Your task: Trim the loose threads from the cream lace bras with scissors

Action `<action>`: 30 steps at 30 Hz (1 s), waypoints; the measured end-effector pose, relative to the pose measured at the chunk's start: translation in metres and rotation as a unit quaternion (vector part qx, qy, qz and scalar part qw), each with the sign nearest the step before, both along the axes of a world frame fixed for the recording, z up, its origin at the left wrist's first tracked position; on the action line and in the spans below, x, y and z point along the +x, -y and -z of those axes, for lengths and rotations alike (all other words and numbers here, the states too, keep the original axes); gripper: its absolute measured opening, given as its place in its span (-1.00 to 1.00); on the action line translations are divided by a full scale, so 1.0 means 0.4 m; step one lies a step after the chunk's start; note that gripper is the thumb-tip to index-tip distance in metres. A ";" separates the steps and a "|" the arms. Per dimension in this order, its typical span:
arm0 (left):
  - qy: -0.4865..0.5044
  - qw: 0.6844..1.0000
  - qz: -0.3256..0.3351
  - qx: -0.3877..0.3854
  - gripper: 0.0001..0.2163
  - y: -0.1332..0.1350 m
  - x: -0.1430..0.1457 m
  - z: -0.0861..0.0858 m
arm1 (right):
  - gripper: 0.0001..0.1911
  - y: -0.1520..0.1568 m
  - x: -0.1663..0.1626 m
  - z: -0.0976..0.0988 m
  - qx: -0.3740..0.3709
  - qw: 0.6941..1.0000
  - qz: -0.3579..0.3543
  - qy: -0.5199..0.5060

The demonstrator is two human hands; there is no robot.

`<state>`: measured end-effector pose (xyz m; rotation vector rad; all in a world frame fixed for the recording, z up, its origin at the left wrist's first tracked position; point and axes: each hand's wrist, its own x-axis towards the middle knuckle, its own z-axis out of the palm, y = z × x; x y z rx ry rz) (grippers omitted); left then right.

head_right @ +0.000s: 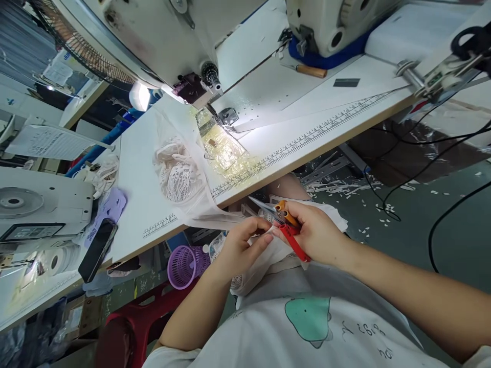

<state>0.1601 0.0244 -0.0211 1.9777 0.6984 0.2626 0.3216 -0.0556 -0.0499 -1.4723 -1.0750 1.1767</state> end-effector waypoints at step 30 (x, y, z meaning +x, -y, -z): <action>0.198 0.943 -0.215 -0.161 -0.81 0.023 -0.042 0.016 | -0.60 0.034 0.082 0.000 -0.010 0.885 -0.242 0.397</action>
